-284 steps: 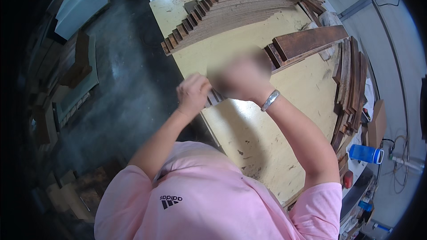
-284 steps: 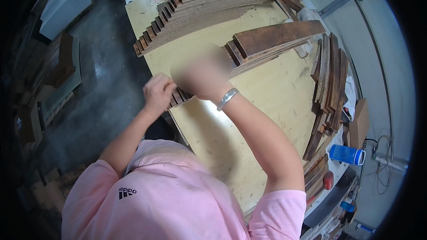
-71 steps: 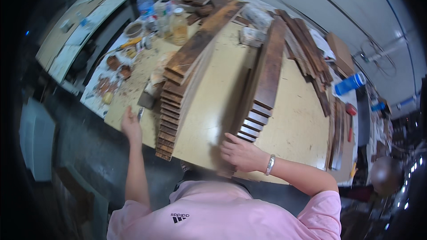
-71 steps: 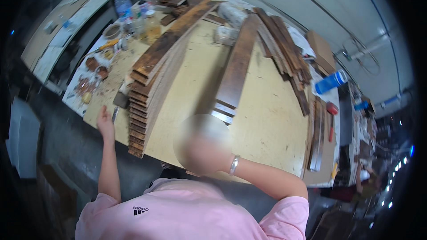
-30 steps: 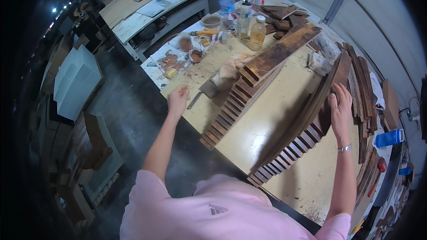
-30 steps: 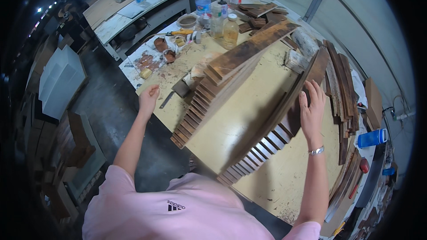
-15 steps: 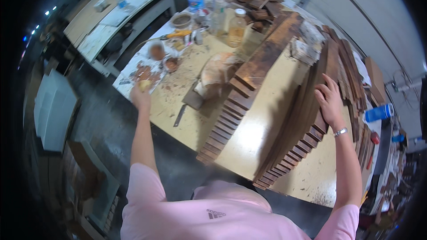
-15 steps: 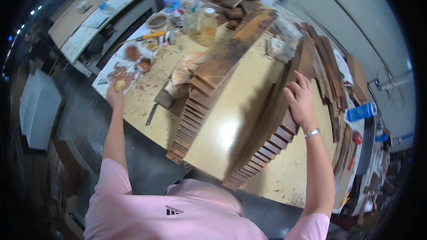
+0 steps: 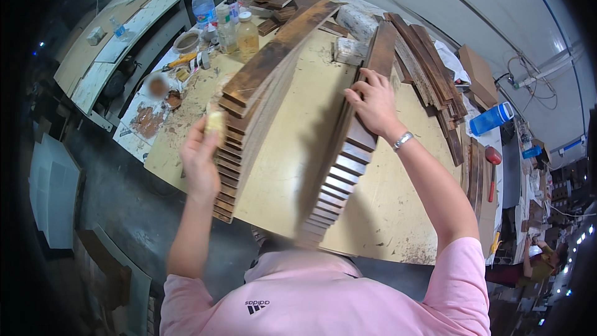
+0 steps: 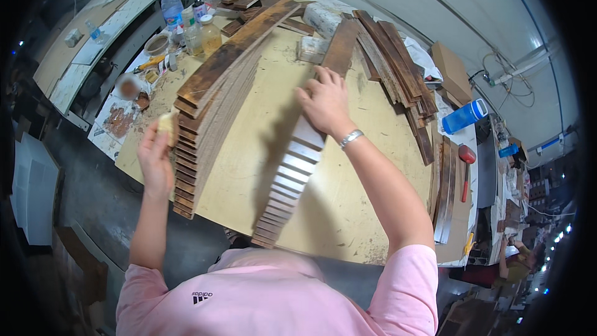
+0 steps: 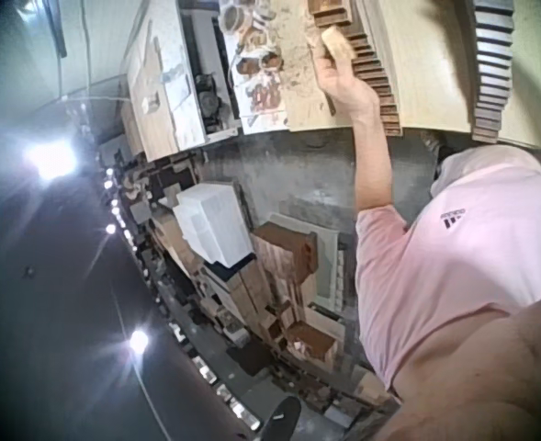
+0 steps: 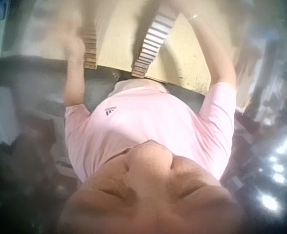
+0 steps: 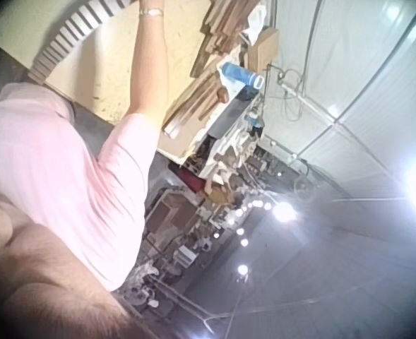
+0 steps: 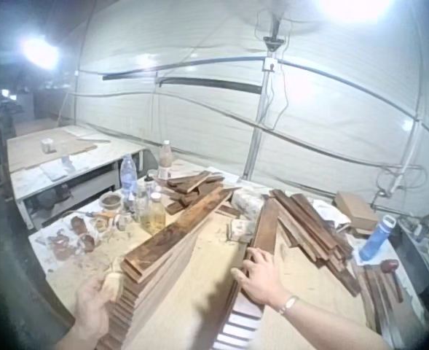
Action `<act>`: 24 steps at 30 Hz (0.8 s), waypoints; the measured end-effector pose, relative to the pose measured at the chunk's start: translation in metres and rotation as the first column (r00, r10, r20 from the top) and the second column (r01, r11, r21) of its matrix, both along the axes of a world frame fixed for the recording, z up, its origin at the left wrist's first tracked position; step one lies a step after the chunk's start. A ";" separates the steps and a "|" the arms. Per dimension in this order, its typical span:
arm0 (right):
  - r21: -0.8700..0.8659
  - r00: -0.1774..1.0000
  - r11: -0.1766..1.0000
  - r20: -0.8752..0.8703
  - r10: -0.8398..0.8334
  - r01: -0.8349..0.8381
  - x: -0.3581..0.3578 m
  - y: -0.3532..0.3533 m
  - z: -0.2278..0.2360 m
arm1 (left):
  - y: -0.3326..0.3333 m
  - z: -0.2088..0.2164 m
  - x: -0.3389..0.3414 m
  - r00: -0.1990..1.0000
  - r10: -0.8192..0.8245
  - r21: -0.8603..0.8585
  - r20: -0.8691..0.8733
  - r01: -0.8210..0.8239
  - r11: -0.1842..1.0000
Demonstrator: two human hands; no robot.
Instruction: The person applies a liquid from a container onto wood pieces, then uses a yellow sponge and a cloth to wipe and clean the surfaces of the curved wood slats on a workbench.
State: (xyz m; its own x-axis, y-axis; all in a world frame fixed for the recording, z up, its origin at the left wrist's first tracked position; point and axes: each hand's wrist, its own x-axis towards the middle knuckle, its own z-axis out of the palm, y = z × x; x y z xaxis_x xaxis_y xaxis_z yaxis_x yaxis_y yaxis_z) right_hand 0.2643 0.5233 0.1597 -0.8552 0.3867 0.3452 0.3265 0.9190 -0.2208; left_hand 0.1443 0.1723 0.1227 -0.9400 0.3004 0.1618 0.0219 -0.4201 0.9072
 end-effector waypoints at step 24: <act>-0.041 0.908 0.939 0.244 0.340 -0.340 -0.009 0.014 0.020 | 0.156 0.016 0.177 0.731 0.009 -0.532 -0.682 -0.504 0.680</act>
